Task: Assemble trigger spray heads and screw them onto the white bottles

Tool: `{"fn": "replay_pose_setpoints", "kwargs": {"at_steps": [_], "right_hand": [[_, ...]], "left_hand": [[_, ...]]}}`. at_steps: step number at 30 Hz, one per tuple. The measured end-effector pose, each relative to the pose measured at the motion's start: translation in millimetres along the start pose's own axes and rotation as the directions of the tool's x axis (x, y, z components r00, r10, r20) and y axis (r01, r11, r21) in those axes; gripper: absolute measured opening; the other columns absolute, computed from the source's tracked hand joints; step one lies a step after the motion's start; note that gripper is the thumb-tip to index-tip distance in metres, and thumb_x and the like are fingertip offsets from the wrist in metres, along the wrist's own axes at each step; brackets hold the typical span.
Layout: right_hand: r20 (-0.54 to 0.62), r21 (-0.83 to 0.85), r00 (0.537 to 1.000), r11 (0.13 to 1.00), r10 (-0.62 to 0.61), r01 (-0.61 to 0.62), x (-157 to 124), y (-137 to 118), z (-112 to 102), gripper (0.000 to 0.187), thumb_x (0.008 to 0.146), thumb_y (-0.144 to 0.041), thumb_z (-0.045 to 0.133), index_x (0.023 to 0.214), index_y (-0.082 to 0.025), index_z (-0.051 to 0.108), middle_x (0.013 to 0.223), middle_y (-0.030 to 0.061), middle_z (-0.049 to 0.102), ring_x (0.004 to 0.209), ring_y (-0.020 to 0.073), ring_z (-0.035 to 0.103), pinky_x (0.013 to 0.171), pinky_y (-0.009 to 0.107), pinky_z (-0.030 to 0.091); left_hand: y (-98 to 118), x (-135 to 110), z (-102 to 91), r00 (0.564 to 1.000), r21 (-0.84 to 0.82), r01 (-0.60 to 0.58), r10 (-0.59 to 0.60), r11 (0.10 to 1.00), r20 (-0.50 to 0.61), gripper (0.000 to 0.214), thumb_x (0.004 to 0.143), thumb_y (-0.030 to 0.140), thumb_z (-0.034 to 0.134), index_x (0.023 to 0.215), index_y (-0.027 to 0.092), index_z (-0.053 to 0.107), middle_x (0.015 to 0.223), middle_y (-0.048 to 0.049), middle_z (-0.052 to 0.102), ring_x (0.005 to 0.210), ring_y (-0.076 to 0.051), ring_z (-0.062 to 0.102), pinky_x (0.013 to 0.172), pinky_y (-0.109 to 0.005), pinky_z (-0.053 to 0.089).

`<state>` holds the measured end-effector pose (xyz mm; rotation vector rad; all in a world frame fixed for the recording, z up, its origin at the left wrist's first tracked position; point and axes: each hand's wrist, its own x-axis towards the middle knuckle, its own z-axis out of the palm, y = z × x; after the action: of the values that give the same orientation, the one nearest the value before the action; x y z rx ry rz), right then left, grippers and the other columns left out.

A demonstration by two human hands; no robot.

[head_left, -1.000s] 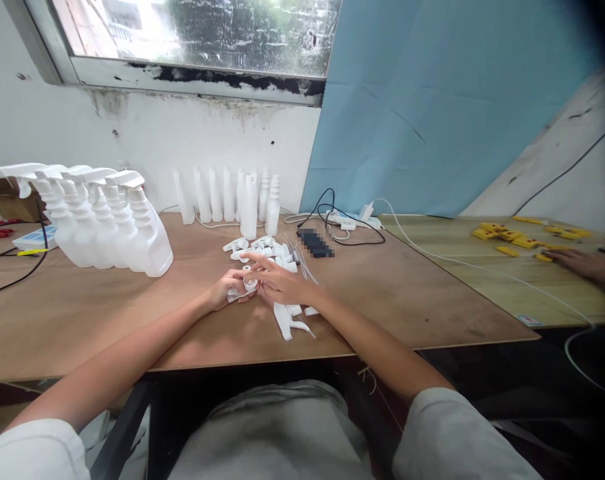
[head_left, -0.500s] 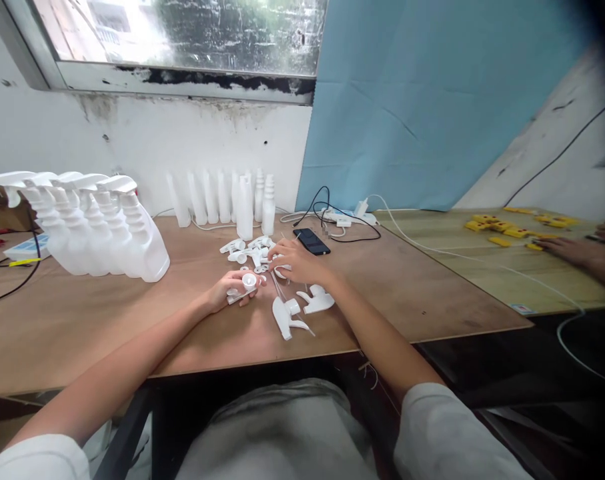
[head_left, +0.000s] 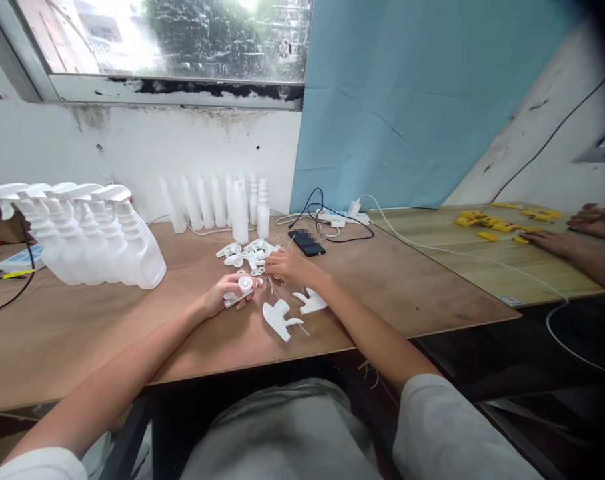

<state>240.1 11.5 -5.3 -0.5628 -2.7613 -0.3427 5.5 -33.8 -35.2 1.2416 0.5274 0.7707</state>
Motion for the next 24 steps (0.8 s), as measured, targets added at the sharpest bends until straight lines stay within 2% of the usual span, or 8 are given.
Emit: {"fn": "replay_pose_setpoints", "kwargs": {"at_steps": [2, 4, 6, 8, 10, 12, 16, 24], "right_hand": [[-0.154, 0.123, 0.985, 0.991, 0.072, -0.053, 0, 1, -1, 0.018, 0.093, -0.013, 0.048, 0.088, -0.015, 0.065, 0.098, 0.0093, 0.068, 0.092, 0.0200, 0.059, 0.083, 0.035, 0.038], [-0.313, 0.345, 0.917, 0.929, 0.246, -0.132, 1, -1, -4, 0.012, 0.093, -0.021, 0.051, 0.091, -0.017, 0.062, 0.103, 0.0088, 0.068, 0.096, 0.0203, 0.061, 0.085, 0.035, 0.042], [-0.395, 0.623, 0.796, 0.770, 0.459, -0.136, 3, -6, -10, 0.010, 0.092, -0.029, 0.053, 0.094, -0.020, 0.057, 0.097, 0.0063, 0.069, 0.091, 0.0189, 0.064, 0.083, 0.034, 0.047], [-0.390, 0.831, 0.691, 0.556, 0.609, -0.022, 6, -13, -16, 0.014, 0.092, -0.035, 0.054, 0.096, -0.022, 0.049, 0.087, 0.0021, 0.069, 0.078, 0.0165, 0.066, 0.075, 0.032, 0.051], [-0.380, 0.908, 0.649, 0.398, 0.659, 0.127, 8, -20, -23, 0.018, 0.091, -0.038, 0.055, 0.095, -0.024, 0.044, 0.079, -0.0009, 0.068, 0.065, 0.0148, 0.066, 0.068, 0.032, 0.052], [-0.394, 0.917, 0.637, 0.331, 0.663, 0.223, 10, -24, -27, 0.020, 0.091, -0.037, 0.057, 0.094, -0.024, 0.042, 0.078, -0.0018, 0.068, 0.058, 0.0137, 0.064, 0.062, 0.031, 0.053], [-0.419, 0.908, 0.620, 0.290, 0.664, 0.304, 13, -27, -29, 0.023, 0.090, -0.038, 0.058, 0.094, -0.024, 0.040, 0.077, -0.0021, 0.067, 0.056, 0.0143, 0.065, 0.057, 0.031, 0.054], [-0.361, 0.933, 0.660, 0.250, 0.659, 0.260, 15, -30, -29, 0.029, 0.088, -0.044, 0.060, 0.094, -0.024, 0.039, 0.077, -0.0028, 0.067, 0.058, 0.0141, 0.065, 0.057, 0.031, 0.055]], "left_hand": [[0, 0, -0.5, 1.000, -0.003, -0.001, 0.001, 1.000, 0.006, 0.031, 0.056, 0.010, 0.053, 0.084, 0.007, 0.066, 0.094, -0.0137, 0.062, 0.066, -0.015, 0.054, 0.045, -0.023, 0.042], [-1, 0, -1.2, 1.000, -0.009, 0.001, -0.001, 1.000, 0.014, 0.031, 0.056, 0.009, 0.053, 0.084, 0.007, 0.066, 0.086, -0.0120, 0.062, 0.064, -0.015, 0.054, 0.045, -0.023, 0.041], [-1, 1, -1.9, 1.000, -0.008, 0.001, -0.001, 1.000, 0.015, 0.031, 0.056, 0.008, 0.052, 0.084, 0.007, 0.065, 0.081, -0.0108, 0.061, 0.062, -0.015, 0.053, 0.044, -0.023, 0.040], [-2, 1, -2.1, 1.000, 0.008, 0.000, 0.000, 1.000, 0.010, 0.030, 0.057, 0.008, 0.052, 0.084, 0.007, 0.065, 0.080, -0.0103, 0.061, 0.061, -0.015, 0.054, 0.045, -0.022, 0.040], [-2, 1, -1.4, 1.000, 0.031, 0.005, -0.005, 1.000, 0.003, 0.029, 0.057, 0.008, 0.052, 0.083, 0.007, 0.065, 0.077, -0.0090, 0.061, 0.058, -0.014, 0.054, 0.045, -0.023, 0.041], [-1, 2, 0.1, 1.000, 0.050, 0.013, -0.013, 0.999, -0.008, 0.028, 0.057, 0.009, 0.052, 0.082, 0.008, 0.065, 0.073, -0.0077, 0.060, 0.055, -0.013, 0.053, 0.045, -0.023, 0.042], [1, 2, 3.2, 0.999, 0.069, 0.023, -0.020, 0.997, -0.039, 0.027, 0.055, 0.009, 0.052, 0.079, 0.008, 0.065, 0.072, -0.0073, 0.060, 0.056, -0.014, 0.053, 0.043, -0.023, 0.042], [2, 3, 4.4, 0.998, 0.083, 0.041, -0.038, 0.996, -0.046, 0.032, 0.054, 0.011, 0.052, 0.083, 0.007, 0.065, 0.072, -0.0068, 0.061, 0.053, -0.012, 0.053, 0.042, -0.022, 0.042]]}}
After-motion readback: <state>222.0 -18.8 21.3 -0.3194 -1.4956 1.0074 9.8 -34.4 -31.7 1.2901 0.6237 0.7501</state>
